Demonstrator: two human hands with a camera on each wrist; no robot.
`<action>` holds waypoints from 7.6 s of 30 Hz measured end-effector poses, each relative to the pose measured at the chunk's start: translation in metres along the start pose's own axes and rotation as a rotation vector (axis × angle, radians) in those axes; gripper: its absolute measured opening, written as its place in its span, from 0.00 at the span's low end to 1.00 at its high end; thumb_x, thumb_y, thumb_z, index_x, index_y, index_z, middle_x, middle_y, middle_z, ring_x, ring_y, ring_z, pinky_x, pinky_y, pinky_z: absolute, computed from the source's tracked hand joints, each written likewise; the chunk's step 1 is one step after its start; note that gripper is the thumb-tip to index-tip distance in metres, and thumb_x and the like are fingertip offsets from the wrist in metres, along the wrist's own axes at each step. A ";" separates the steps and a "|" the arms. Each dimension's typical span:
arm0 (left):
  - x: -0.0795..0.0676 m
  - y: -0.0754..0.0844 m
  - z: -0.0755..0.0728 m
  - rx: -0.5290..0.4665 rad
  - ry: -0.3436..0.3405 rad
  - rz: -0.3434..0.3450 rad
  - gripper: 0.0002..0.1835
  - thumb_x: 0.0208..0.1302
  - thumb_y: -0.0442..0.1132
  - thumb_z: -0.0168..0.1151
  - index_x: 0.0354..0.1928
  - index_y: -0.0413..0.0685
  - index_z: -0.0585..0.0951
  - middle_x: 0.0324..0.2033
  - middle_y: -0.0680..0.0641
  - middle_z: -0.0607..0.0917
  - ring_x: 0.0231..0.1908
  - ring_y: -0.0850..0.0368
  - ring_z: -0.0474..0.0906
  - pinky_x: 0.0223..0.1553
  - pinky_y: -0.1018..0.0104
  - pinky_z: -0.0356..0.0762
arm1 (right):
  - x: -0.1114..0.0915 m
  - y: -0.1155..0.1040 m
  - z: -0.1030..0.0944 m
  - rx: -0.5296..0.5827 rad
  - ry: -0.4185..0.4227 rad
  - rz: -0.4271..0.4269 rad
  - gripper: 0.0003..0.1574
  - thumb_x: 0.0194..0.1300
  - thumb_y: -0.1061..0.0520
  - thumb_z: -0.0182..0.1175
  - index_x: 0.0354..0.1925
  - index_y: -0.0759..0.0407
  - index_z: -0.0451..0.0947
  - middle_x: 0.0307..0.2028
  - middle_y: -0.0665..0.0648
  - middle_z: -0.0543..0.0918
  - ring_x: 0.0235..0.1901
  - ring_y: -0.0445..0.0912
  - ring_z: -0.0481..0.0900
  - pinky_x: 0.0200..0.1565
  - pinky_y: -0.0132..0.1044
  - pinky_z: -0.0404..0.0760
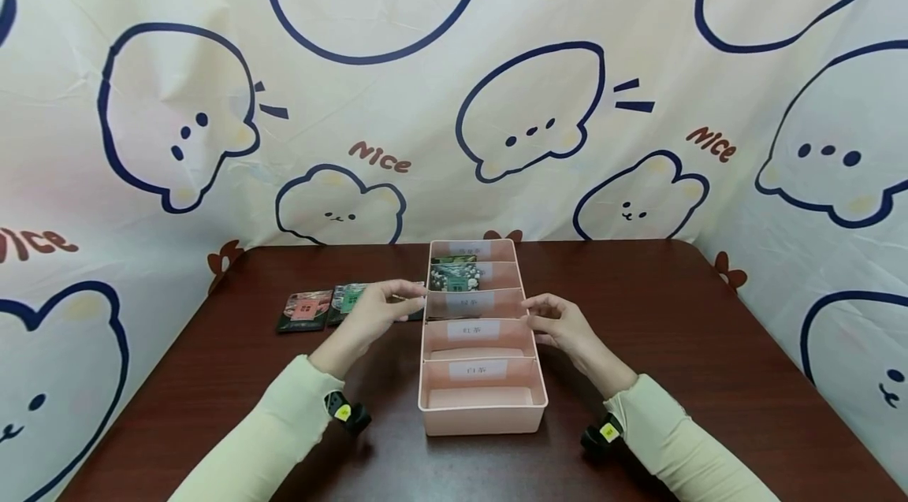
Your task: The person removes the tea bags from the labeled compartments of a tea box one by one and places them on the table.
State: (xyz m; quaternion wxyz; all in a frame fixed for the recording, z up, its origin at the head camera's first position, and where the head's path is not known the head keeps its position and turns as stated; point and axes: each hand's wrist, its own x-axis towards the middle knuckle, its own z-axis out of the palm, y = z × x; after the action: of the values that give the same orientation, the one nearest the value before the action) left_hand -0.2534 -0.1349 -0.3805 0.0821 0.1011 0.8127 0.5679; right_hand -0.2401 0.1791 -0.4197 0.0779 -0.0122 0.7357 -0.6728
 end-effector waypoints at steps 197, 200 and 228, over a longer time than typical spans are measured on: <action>0.011 -0.072 -0.019 0.326 0.067 -0.147 0.05 0.58 0.32 0.69 0.36 0.41 0.85 0.35 0.43 0.78 0.26 0.58 0.79 0.27 0.64 0.83 | 0.001 0.001 0.001 -0.013 0.008 0.005 0.24 0.61 0.65 0.64 0.55 0.72 0.72 0.35 0.51 0.76 0.35 0.40 0.78 0.39 0.35 0.84; 0.011 -0.071 -0.019 0.323 0.064 -0.148 0.05 0.57 0.32 0.69 0.37 0.41 0.85 0.35 0.43 0.79 0.27 0.58 0.79 0.27 0.63 0.83 | 0.001 0.001 0.000 -0.015 0.006 0.003 0.25 0.61 0.65 0.64 0.55 0.72 0.72 0.35 0.51 0.76 0.35 0.39 0.78 0.39 0.35 0.84; 0.006 -0.006 -0.019 0.317 0.107 0.042 0.11 0.62 0.42 0.67 0.45 0.49 0.85 0.51 0.41 0.78 0.36 0.51 0.75 0.30 0.64 0.75 | 0.003 0.002 -0.001 -0.010 -0.001 -0.008 0.24 0.60 0.63 0.65 0.54 0.70 0.73 0.36 0.51 0.76 0.35 0.40 0.79 0.39 0.34 0.84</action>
State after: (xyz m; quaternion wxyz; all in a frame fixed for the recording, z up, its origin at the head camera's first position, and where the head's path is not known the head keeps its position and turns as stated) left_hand -0.2645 -0.1524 -0.3798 0.0099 0.0994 0.8929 0.4390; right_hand -0.2429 0.1803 -0.4220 0.0754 -0.0157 0.7389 -0.6693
